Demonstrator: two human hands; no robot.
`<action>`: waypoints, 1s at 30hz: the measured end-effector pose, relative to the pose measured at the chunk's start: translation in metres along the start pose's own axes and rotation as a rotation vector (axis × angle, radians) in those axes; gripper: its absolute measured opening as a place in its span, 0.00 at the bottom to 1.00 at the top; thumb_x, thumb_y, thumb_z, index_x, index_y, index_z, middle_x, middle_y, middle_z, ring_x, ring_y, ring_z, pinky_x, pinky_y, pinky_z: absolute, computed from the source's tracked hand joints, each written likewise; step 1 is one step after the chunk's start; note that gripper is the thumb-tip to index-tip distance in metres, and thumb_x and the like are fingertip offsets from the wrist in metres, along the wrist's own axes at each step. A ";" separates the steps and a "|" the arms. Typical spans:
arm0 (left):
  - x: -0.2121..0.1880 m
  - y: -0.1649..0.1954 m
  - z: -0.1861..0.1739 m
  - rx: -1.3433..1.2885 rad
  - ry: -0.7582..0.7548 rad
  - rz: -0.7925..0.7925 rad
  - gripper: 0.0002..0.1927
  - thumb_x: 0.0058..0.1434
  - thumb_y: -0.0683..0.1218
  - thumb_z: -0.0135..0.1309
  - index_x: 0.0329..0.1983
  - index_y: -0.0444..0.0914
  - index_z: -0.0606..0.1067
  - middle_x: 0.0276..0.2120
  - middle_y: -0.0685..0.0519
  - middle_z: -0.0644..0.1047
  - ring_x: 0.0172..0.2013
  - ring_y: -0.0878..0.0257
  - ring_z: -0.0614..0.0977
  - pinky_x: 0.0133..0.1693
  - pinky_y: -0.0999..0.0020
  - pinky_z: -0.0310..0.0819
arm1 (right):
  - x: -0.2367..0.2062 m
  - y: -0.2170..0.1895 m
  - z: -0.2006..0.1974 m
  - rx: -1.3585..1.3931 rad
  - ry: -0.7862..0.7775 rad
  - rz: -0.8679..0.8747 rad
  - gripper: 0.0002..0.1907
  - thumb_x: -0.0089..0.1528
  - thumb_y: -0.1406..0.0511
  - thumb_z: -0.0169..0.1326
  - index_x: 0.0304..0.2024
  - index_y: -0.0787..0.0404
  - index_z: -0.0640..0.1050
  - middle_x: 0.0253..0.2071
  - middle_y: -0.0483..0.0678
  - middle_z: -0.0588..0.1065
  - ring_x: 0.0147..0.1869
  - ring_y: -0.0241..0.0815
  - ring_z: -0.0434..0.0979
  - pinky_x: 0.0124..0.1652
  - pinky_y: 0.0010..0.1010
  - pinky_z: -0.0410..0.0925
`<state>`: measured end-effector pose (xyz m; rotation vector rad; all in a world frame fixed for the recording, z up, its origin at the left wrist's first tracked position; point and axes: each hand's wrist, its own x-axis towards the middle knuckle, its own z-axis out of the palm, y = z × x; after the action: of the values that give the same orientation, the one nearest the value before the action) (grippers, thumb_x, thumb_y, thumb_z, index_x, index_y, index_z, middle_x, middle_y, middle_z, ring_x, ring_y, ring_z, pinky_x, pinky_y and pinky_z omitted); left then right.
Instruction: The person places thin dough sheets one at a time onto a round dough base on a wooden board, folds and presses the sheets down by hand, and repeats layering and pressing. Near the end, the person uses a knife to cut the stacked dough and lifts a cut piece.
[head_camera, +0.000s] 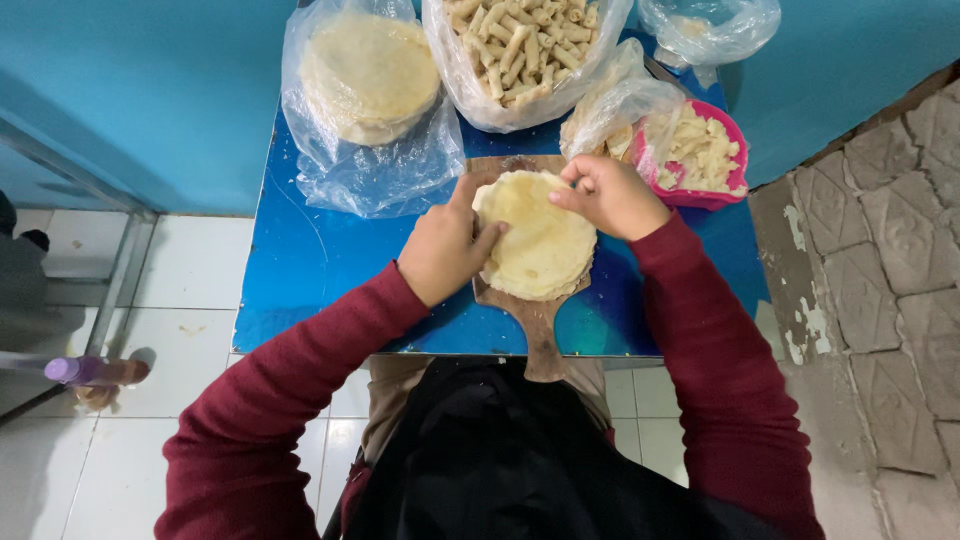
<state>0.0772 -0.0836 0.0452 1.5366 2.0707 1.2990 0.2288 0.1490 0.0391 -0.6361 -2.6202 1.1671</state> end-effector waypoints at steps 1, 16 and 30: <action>0.000 0.002 -0.001 0.117 -0.003 -0.007 0.25 0.64 0.49 0.58 0.59 0.35 0.65 0.24 0.44 0.78 0.27 0.44 0.81 0.29 0.50 0.74 | -0.001 -0.003 0.000 -0.012 0.014 0.009 0.13 0.62 0.61 0.64 0.39 0.61 0.76 0.21 0.40 0.70 0.24 0.27 0.63 0.24 0.26 0.58; 0.014 -0.026 0.029 0.624 -0.183 0.522 0.37 0.67 0.62 0.46 0.73 0.38 0.60 0.73 0.40 0.58 0.73 0.44 0.54 0.62 0.30 0.54 | -0.088 -0.070 0.007 -0.284 0.019 -0.523 0.12 0.57 0.64 0.65 0.41 0.61 0.79 0.41 0.49 0.77 0.47 0.51 0.76 0.46 0.38 0.69; 0.039 -0.054 0.005 0.250 -0.074 0.406 0.28 0.70 0.44 0.48 0.74 0.40 0.65 0.71 0.35 0.65 0.71 0.34 0.65 0.66 0.47 0.60 | -0.094 -0.055 0.016 -0.246 0.066 -0.494 0.04 0.60 0.69 0.60 0.37 0.60 0.81 0.38 0.47 0.77 0.46 0.49 0.74 0.46 0.36 0.67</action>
<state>0.0304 -0.0494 0.0121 2.1690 2.0031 1.1076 0.2897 0.0626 0.0683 -0.0444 -2.6615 0.6736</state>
